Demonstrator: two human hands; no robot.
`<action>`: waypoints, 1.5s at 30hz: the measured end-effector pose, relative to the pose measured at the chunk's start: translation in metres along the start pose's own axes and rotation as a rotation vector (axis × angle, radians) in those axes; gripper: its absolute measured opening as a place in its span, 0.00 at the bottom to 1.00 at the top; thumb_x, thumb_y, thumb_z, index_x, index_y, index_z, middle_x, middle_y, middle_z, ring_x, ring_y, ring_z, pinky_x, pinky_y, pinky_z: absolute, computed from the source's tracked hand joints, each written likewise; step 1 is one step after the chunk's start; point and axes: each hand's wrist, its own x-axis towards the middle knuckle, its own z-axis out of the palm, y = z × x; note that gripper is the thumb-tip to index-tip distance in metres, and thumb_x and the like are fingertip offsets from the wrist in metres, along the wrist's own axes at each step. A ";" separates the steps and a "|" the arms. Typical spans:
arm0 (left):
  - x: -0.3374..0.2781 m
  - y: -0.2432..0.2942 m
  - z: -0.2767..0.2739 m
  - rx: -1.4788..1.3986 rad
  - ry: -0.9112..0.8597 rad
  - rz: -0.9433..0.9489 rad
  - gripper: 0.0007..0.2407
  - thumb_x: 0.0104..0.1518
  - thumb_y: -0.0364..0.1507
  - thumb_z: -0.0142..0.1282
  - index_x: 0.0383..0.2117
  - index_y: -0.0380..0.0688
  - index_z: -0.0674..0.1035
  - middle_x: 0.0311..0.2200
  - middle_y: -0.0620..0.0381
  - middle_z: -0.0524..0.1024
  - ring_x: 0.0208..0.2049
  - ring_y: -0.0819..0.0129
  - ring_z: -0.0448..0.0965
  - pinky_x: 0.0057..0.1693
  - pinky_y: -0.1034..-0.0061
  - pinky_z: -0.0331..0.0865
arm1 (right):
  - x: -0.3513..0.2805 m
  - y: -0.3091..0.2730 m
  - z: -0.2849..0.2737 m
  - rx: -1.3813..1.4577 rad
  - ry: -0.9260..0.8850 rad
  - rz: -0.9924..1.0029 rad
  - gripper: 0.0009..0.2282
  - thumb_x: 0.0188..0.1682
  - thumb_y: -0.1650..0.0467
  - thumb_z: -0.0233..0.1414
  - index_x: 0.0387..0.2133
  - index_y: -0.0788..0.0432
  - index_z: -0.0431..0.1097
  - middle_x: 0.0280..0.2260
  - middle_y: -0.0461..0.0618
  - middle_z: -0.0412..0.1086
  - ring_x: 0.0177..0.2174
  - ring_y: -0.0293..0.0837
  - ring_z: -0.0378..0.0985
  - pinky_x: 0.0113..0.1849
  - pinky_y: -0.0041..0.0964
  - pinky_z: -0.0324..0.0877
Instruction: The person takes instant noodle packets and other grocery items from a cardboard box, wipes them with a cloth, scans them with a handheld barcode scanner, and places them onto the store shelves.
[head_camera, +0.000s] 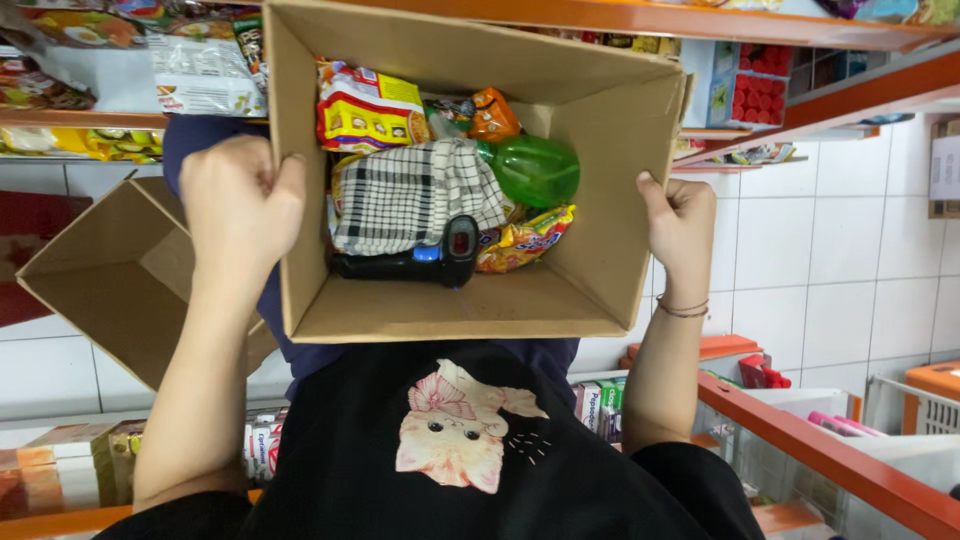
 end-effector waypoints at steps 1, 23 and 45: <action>0.000 0.006 -0.001 0.069 0.052 0.049 0.16 0.59 0.27 0.61 0.13 0.35 0.71 0.18 0.45 0.70 0.24 0.49 0.74 0.36 0.59 0.68 | -0.004 -0.001 0.001 -0.024 0.037 -0.003 0.24 0.56 0.69 0.56 0.11 0.62 0.54 0.12 0.39 0.49 0.17 0.31 0.46 0.21 0.35 0.42; -0.024 0.128 0.240 0.500 -1.063 0.703 0.09 0.52 0.29 0.60 0.37 0.47 0.86 0.40 0.54 0.83 0.45 0.58 0.83 0.47 0.63 0.71 | -0.021 -0.010 0.014 0.287 0.250 -0.148 0.16 0.53 0.80 0.56 0.25 0.57 0.52 0.22 0.36 0.48 0.24 0.28 0.47 0.26 0.26 0.46; 0.068 0.113 0.053 -0.552 -0.541 0.336 0.10 0.60 0.30 0.54 0.28 0.32 0.80 0.27 0.39 0.78 0.29 0.45 0.80 0.39 0.60 0.71 | 0.002 0.002 0.027 0.408 0.239 -0.159 0.18 0.55 0.82 0.52 0.23 0.55 0.50 0.24 0.35 0.48 0.26 0.28 0.46 0.28 0.25 0.47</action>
